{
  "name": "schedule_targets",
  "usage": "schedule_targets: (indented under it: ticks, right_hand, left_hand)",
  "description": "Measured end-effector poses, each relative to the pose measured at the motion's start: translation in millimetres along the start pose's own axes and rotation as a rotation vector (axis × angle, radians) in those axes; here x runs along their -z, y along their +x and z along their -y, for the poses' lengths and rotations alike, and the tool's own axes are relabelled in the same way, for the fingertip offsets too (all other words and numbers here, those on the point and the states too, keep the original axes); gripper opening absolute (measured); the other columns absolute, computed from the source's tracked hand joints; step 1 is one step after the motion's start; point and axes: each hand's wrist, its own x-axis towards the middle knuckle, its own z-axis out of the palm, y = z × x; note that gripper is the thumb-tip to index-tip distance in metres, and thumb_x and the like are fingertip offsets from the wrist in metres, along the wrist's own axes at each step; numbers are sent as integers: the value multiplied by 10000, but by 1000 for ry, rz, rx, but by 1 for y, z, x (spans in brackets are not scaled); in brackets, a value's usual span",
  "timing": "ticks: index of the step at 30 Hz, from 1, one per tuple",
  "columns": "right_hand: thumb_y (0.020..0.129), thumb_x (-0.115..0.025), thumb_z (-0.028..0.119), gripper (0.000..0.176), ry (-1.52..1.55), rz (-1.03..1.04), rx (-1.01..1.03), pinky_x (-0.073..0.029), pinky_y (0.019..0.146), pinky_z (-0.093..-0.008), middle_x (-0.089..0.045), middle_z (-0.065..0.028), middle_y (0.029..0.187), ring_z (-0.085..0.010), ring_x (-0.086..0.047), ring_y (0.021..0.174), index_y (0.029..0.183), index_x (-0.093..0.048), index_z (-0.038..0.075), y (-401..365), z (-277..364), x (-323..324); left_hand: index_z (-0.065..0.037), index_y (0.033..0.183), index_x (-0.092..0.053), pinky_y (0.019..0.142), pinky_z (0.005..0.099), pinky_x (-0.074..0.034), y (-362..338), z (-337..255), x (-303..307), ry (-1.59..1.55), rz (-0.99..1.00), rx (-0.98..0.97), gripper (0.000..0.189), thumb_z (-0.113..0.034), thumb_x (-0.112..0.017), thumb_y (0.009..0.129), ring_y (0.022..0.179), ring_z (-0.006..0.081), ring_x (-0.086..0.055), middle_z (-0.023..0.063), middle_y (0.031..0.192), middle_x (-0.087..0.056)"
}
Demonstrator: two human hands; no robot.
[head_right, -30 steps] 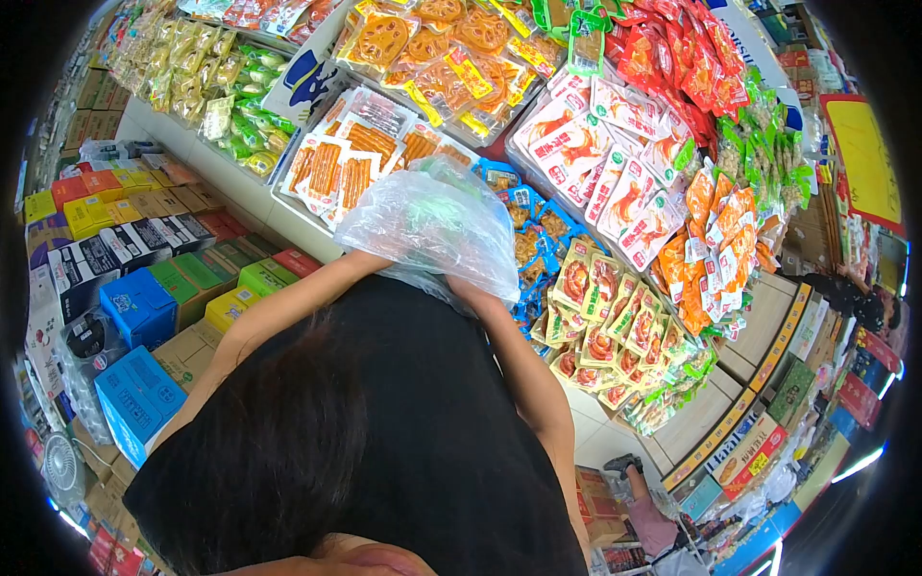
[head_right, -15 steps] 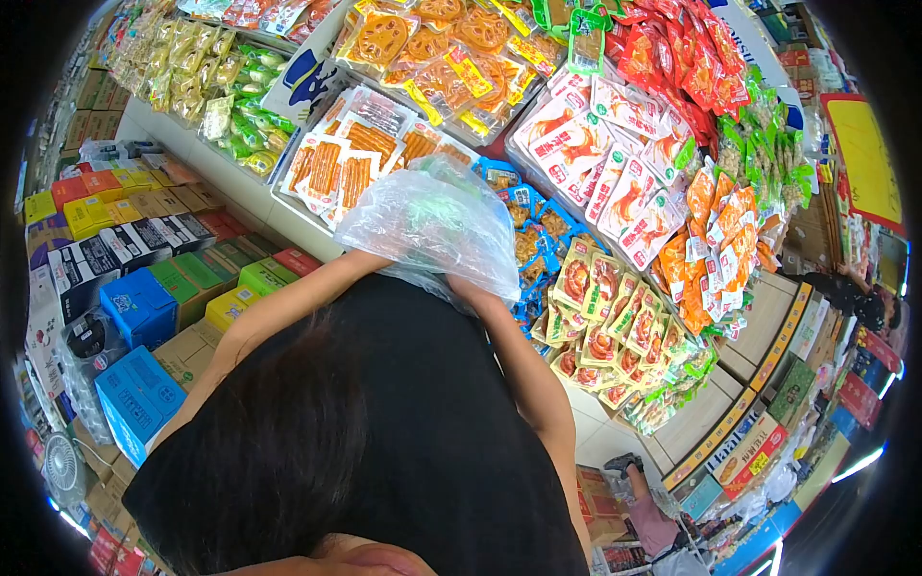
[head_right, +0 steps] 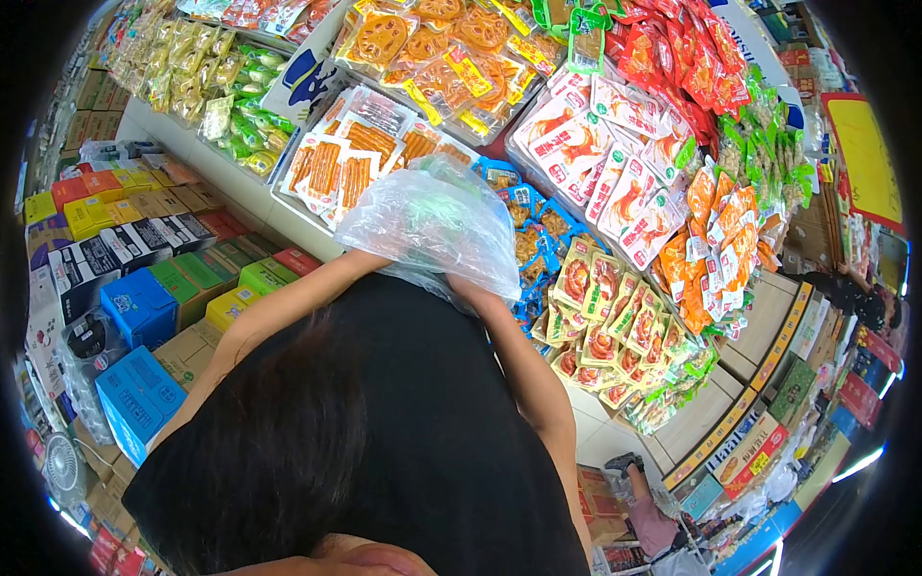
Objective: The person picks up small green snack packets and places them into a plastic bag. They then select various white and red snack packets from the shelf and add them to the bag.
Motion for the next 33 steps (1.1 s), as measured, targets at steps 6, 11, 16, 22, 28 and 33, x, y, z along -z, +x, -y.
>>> schedule_targets:
  ticks: [6, 11, 16, 22, 28, 33]
  right_hand:
    - [910, -492, 381, 412, -26, -11, 16, -343, 1006, -413, -563, -171, 1221, -339, -480, 1162, 1173, -595, 80, 1, -1, -1]
    - [911, -491, 385, 418, -29, 16, -25, -342, 1007, -412, -563, -171, 1221, -336, -480, 1163, 1173, -594, 76, 1, 4, 3]
    - [911, -493, 373, 410, -24, -6, -24, -346, 1004, -409, -565, -172, 1217, -335, -484, 1160, 1171, -595, 72, 0, 3, 1]
    - [909, -498, 347, 389, -19, -8, -20, -354, 997, -409, -571, -172, 1209, -335, -491, 1152, 1165, -599, 71, 0, 3, 2]
    - [908, -498, 369, 400, -35, 1, -40, -356, 994, -408, -575, -167, 1205, -335, -493, 1149, 1164, -603, 79, -1, 7, 5]
    - [896, -477, 487, 523, -3, 42, -41, -315, 1028, -435, -528, -197, 1262, -361, -453, 1193, 1213, -573, 81, 1, 4, 6]
  left_hand:
    - [-40, 1255, -491, 1008, 391, -366, 1, 4, -4, 15, -19, -9, 451, -277, -586, 883, 1157, 281, -479, 168, 1247, -516]
    - [-38, 1264, -484, 1011, 393, -362, 0, 1, -2, -7, -20, -4, 464, -280, -585, 882, 1161, 284, -476, 171, 1254, -511]
    - [-35, 1269, -478, 1013, 394, -360, 1, 5, -5, -17, -14, -10, 469, -278, -586, 882, 1165, 285, -473, 171, 1259, -507]
    - [-38, 1272, -475, 1021, 395, -353, 1, 5, -4, -17, -7, 0, 468, -274, -586, 884, 1174, 284, -466, 169, 1264, -503]
    - [-38, 1264, -480, 1015, 394, -360, 0, 0, -2, -42, -28, -24, 454, -272, -581, 888, 1165, 282, -473, 166, 1255, -509]
    - [-40, 1254, -489, 1006, 394, -370, 1, 6, -5, -64, -26, -21, 437, -269, -576, 892, 1151, 280, -486, 166, 1239, -521]
